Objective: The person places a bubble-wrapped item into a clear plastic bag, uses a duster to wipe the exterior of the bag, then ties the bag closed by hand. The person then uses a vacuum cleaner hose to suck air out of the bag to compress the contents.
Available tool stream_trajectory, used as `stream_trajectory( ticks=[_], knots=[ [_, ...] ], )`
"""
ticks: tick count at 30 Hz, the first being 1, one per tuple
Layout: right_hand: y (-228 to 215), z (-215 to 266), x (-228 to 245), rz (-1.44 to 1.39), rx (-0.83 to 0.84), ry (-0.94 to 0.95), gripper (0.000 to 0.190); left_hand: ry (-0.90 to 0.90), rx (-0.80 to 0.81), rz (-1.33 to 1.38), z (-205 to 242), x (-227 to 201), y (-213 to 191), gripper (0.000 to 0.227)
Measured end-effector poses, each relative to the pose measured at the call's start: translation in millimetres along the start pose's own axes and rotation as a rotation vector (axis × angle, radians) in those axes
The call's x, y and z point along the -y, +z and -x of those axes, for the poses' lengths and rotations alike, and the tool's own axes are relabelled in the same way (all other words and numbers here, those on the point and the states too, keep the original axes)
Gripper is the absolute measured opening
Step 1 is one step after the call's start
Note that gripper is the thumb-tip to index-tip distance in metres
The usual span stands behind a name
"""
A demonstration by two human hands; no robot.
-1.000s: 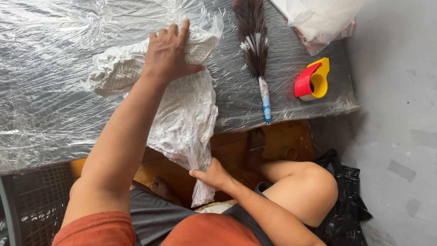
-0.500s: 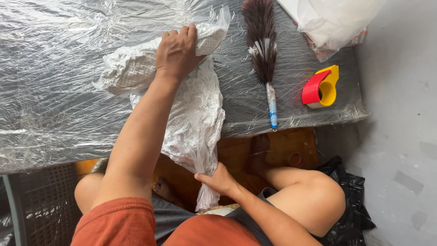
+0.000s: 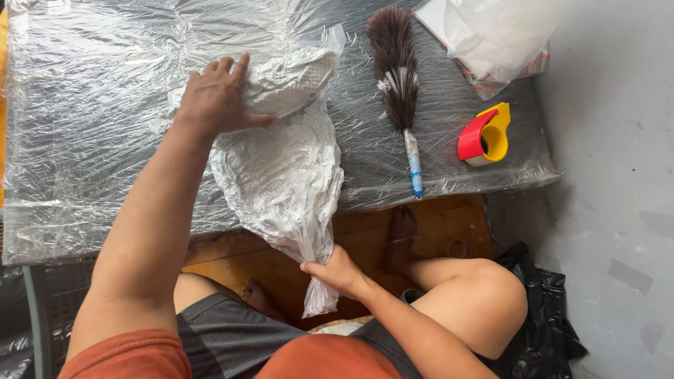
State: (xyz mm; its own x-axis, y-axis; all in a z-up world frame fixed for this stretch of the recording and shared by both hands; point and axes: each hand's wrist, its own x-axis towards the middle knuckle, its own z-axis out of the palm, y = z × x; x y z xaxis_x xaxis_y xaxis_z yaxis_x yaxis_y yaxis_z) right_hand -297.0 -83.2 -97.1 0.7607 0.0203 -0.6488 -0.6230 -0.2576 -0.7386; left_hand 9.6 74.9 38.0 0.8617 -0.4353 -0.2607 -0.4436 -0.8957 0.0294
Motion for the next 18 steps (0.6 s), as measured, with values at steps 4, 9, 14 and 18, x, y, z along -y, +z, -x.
stream_trajectory(
  ticks=[4,9,14,18],
  knots=[
    [-2,1,1,0.019,-0.009,0.025,0.024,0.093,-0.16,-0.077,-13,3,28,0.105],
    [1,-2,-5,-0.006,-0.005,0.008,0.038,0.112,-0.333,-0.185,-21,12,55,0.091],
    [3,-1,-6,-0.062,-0.031,0.035,0.028,0.166,-0.567,-0.279,-27,24,84,0.095],
    [3,-6,-9,-0.042,-0.041,0.012,0.028,0.124,-0.632,-0.345,-25,25,90,0.094]
  ],
)
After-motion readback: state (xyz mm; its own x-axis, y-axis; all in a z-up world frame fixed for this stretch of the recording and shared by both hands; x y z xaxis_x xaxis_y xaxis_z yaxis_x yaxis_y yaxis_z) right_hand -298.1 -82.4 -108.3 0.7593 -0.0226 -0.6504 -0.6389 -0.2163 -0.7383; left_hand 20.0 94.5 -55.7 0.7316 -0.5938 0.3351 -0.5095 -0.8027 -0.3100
